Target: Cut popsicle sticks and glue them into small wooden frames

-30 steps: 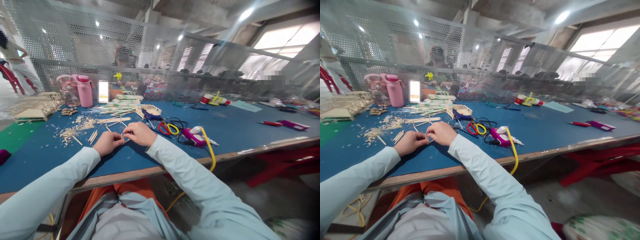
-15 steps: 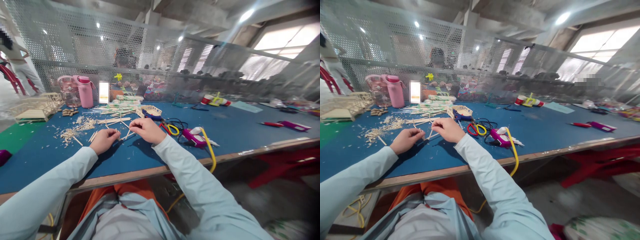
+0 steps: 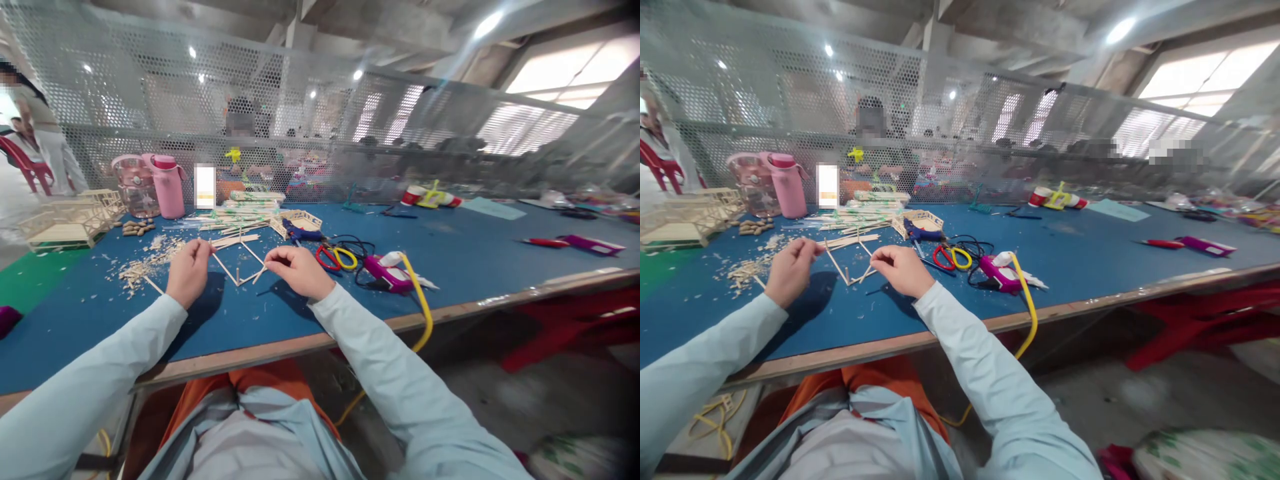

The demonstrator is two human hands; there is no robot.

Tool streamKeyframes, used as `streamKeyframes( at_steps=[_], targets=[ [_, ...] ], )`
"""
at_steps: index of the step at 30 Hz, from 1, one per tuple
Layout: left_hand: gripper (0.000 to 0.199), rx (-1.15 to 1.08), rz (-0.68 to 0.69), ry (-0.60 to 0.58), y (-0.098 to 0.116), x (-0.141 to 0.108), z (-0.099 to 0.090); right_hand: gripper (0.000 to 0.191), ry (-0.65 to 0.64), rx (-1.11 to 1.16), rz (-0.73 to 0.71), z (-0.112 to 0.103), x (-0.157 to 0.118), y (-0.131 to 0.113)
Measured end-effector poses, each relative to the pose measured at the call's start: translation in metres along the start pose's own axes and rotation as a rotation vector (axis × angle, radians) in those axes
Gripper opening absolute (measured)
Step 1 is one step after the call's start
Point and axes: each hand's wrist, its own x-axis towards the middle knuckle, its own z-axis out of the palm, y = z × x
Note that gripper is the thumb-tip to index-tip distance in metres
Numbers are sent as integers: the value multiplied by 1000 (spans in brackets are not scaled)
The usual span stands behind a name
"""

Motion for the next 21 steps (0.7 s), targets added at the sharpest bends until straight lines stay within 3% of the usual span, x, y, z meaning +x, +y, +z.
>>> streamKeyframes(
  at_steps=[1, 2, 5, 8, 12, 17, 21],
  targets=[
    [32, -68, 13, 52, 5, -3, -2, 11, 11, 11, -26, 2, -3, -3],
    [33, -140, 25, 33, 11, -7, -3, 10, 21, 24, -57, 4, -5, -7],
    [33, -206, -22, -307, 28, -23, 1, 11, 46, 60, -160, 10, -11, -16],
    [33, -271, -80, -480, 38, -35, 14, 11, 69, 60, -216, 12, -12, -18],
    [30, -389, -184, -569, 42, -34, 26, 10, 104, 54, -214, 10, -13, -12],
    [29, -445, -211, -642, 46, -25, 31, 10, 123, 78, -222, 8, -14, -6],
    [30, -613, -289, -729, 46, -19, 33, 10, 160, 96, -204, 6, -14, -6]
  ],
)
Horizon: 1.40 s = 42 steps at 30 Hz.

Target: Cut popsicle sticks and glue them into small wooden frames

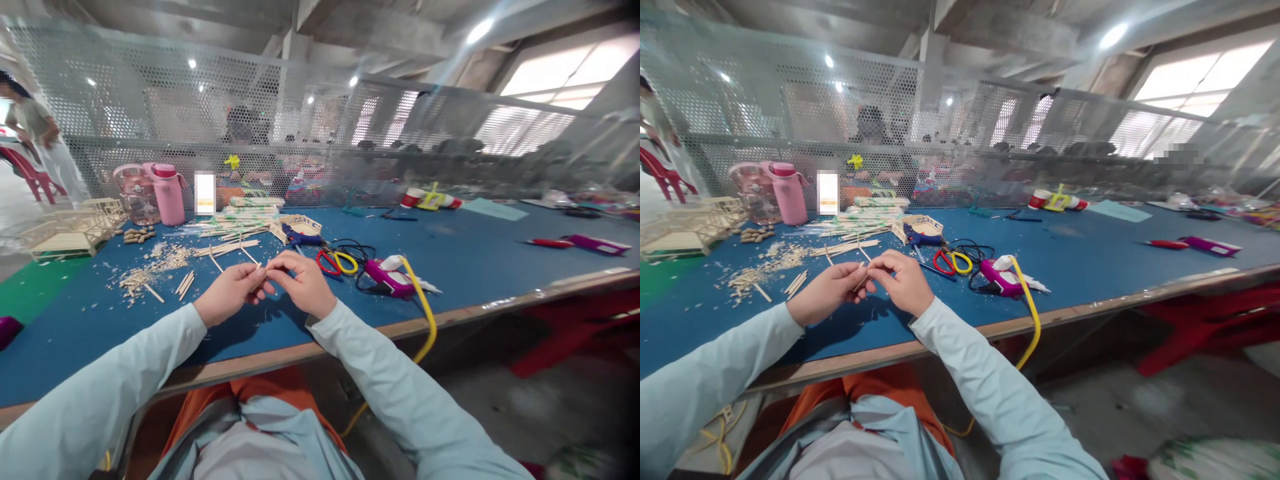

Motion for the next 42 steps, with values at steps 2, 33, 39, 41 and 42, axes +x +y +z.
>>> streamKeyframes(
  at_steps=[2, 33, 39, 41, 42],
  targets=[
    [31, -14, 12, -24, -2, 1, -2, 11, 9, -8, 14, -1, 0, 0],
    [40, 48, 135, -242, -21, -16, 4, 39, 91, 755, 438, 7, -35, -23],
    [39, 36, 155, -132, -11, -17, 4, 75, -126, 909, 415, -4, -19, -17],
    [38, -60, 135, 5, -5, -15, 3, 78, -76, 729, 378, -15, -16, -15],
    [38, -88, 116, 62, -3, -14, 2, 77, -78, 606, 364, -20, -15, -14]
  ],
)
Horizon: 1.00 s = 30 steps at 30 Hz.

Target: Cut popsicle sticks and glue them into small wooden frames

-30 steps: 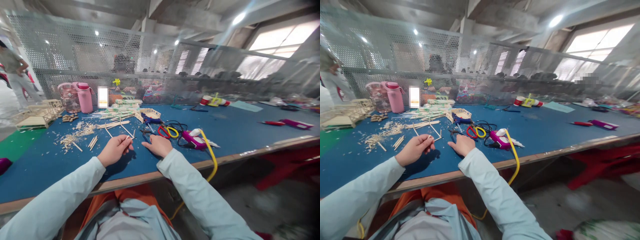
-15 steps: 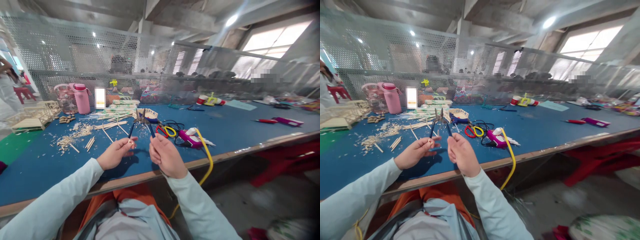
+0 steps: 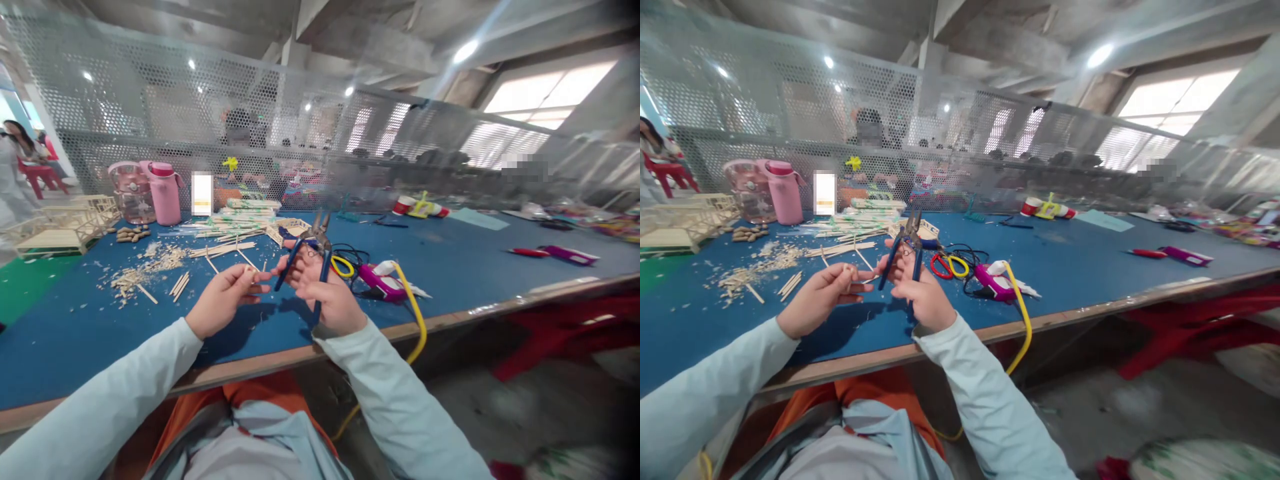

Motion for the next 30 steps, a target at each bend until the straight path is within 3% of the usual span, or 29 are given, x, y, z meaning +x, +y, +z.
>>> streamKeyframes(
  at_steps=[5, 8, 19, 30],
  targets=[
    [34, 32, 16, 142, 1, 4, -4, 68, -5, -745, -46, -10, -3, -9],
    [35, 52, 52, 151, -3, 4, -4, 69, -46, -939, -55, -6, -4, -9],
    [43, 67, 83, 164, -4, 4, -4, 69, -87, -1015, -92, 0, -6, -9],
    [45, 124, 100, 149, -2, 1, -3, 67, 6, -965, -150, 2, -7, 9]
  ],
)
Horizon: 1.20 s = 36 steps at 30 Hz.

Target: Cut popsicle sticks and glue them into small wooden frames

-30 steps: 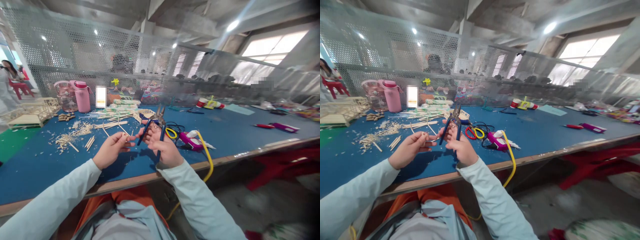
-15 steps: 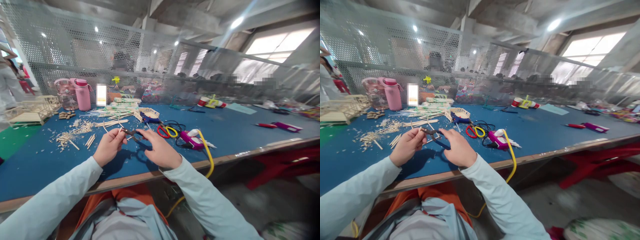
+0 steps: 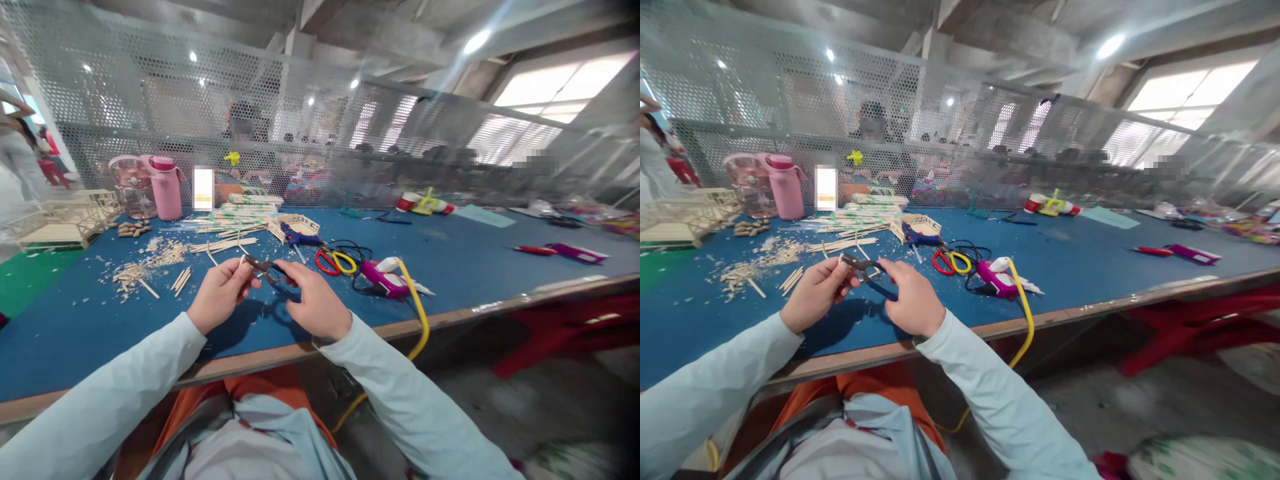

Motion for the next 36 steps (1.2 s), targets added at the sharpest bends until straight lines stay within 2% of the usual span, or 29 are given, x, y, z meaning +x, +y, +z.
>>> streamKeyframes(
  at_steps=[4, 7, 12, 18, 20, 21, 24, 25, 27, 29, 31, 34, 36],
  targets=[
    [45, 77, 23, -10, -3, 0, 1, 67, 26, 20, -8, 5, 0, 6],
    [42, 131, 53, 35, -10, 2, -1, 66, 42, 10, -17, 13, 0, 10],
    [39, 202, 69, 121, -12, 2, -3, 65, 167, -73, -35, 31, 1, 9],
    [34, 176, -9, 181, -5, 1, 1, 63, 281, -280, 31, 35, 6, 6],
    [34, 148, -15, 156, -5, 3, 1, 63, 243, -182, 41, 31, 8, 5],
    [34, 124, -7, 127, -6, 4, 1, 62, 183, -64, 51, 29, 8, 5],
    [34, 21, 9, 26, -6, 6, -2, 61, -83, 461, 124, 20, 11, 8],
    [34, -10, 3, -2, -6, 7, -2, 60, -129, 609, 156, 16, 12, 11],
    [33, -68, -10, -19, -5, 7, -5, 56, -119, 701, 211, 7, 15, 18],
    [30, -126, -7, 14, -4, 8, -8, 50, -84, 522, 238, -1, 18, 28],
    [25, -186, -7, 58, -3, 11, -13, 47, -126, 200, 289, -5, 18, 38],
    [18, -273, -52, 94, -1, 16, -21, 53, -193, -264, 424, -2, 14, 48],
    [14, -316, -74, 111, 0, 18, -24, 60, -201, -409, 470, 3, 10, 50]
  ],
)
